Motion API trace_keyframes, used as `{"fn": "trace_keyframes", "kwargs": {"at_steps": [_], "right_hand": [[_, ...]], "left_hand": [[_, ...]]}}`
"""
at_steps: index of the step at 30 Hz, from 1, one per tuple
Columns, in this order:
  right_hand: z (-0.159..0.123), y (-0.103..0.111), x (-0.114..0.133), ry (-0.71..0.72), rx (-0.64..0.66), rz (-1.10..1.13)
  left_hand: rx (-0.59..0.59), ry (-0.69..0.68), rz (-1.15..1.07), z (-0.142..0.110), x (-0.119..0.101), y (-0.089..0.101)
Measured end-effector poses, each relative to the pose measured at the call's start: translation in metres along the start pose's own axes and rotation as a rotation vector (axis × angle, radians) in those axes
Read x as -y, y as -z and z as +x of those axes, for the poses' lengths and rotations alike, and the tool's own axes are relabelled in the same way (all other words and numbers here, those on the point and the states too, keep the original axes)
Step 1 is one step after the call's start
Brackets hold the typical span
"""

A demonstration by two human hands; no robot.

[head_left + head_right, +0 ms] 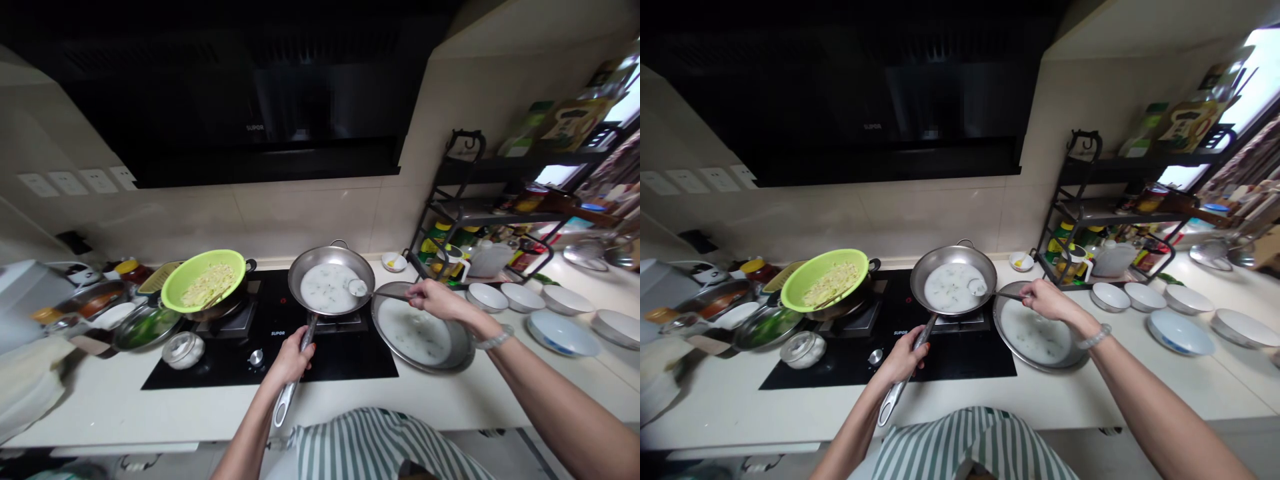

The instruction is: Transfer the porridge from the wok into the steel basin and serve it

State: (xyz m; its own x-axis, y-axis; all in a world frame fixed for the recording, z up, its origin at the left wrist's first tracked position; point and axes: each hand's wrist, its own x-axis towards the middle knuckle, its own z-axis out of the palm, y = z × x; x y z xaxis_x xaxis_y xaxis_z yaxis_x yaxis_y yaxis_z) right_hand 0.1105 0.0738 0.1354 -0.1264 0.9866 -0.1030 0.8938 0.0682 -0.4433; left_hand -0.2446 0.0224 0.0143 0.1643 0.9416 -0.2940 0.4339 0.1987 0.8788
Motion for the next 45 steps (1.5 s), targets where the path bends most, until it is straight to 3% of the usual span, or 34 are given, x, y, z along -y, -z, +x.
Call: {"fn": "trace_keyframes", "kwargs": {"at_steps": [6,13,18,26,30,34,37,39,42,45], "right_hand": [[-0.032,0.011,-0.049,-0.032,-0.006,0.053],[-0.075,-0.02,-0.104,-0.214,-0.107,-0.189],[-0.102,-0.037,-0.114,-0.354,-0.201,-0.461],[-0.137,-0.029,-0.117,-0.351,-0.497,-0.723],[-0.137,-0.039,-0.121,-0.348,-0.426,-0.644],[-0.116,-0.052,-0.133,-0.42,-0.325,-0.342],[-0.092,-0.051,-0.125,-0.413,-0.321,-0.12],[-0.074,-0.046,-0.104,-0.333,-0.312,-0.063],[-0.044,-0.041,-0.057,-0.158,-0.288,-0.138],[-0.014,-0.04,-0.009,-0.045,-0.15,-0.326]], "left_hand": [[0.001,-0.009,-0.006,-0.001,-0.001,0.0],[-0.008,-0.014,-0.006,0.001,0.001,0.001],[0.0,-0.019,0.008,0.0,0.0,0.002],[0.007,-0.001,0.012,-0.001,-0.001,0.002],[0.007,-0.011,0.017,0.0,-0.001,0.002],[0.002,-0.025,0.017,-0.001,-0.002,0.001],[-0.001,-0.011,-0.001,-0.002,-0.004,0.001],[-0.005,0.001,-0.006,-0.002,-0.005,0.001],[-0.004,0.01,0.002,-0.002,-0.005,0.001],[-0.005,0.012,0.007,-0.001,-0.004,0.001]]}}
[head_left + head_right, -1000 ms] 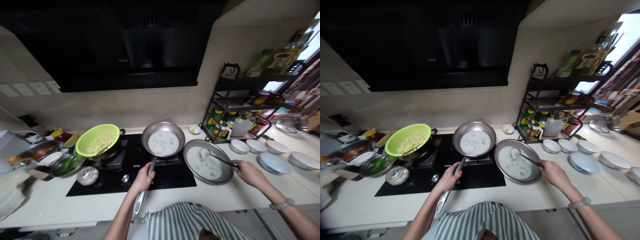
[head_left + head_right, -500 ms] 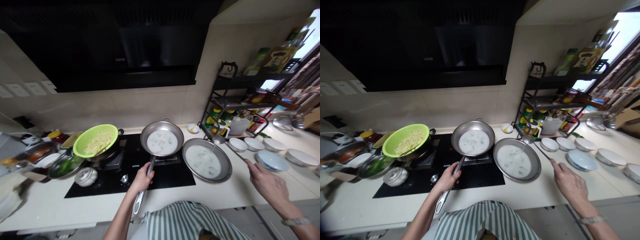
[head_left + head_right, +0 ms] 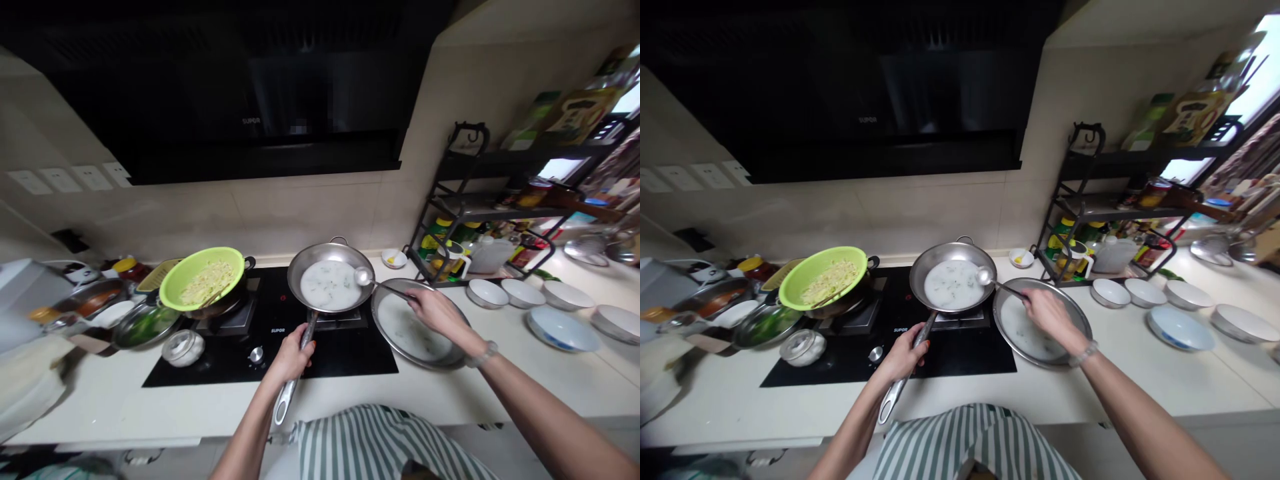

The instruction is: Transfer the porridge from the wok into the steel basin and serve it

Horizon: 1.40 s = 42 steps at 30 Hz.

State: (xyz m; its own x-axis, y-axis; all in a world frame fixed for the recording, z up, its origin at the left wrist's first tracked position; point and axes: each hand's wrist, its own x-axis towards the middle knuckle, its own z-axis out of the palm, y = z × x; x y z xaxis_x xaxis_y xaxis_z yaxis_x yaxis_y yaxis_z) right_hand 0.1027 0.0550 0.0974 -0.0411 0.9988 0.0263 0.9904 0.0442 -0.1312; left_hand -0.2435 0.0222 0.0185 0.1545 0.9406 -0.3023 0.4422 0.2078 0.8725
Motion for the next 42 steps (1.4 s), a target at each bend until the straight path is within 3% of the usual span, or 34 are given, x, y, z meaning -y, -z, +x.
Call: {"fn": "trace_keyframes", "kwargs": {"at_steps": [4,9,16,25,42], "right_hand": [[0.033,0.007,0.046,0.056,0.115,-0.182],[0.056,0.002,0.067,0.089,0.174,-0.175],[0.068,-0.008,0.052,0.09,0.248,-0.025],[0.05,0.008,0.042,0.092,0.265,0.168],[0.034,0.018,0.013,0.063,0.234,0.283]], "left_hand": [[0.004,0.001,-0.015,0.0,0.001,-0.001],[0.002,-0.011,-0.022,0.001,0.003,-0.002],[0.001,-0.046,-0.042,0.003,0.008,-0.002],[-0.001,-0.028,-0.034,0.001,0.005,-0.002],[-0.007,-0.012,-0.026,0.002,0.006,-0.002]]}}
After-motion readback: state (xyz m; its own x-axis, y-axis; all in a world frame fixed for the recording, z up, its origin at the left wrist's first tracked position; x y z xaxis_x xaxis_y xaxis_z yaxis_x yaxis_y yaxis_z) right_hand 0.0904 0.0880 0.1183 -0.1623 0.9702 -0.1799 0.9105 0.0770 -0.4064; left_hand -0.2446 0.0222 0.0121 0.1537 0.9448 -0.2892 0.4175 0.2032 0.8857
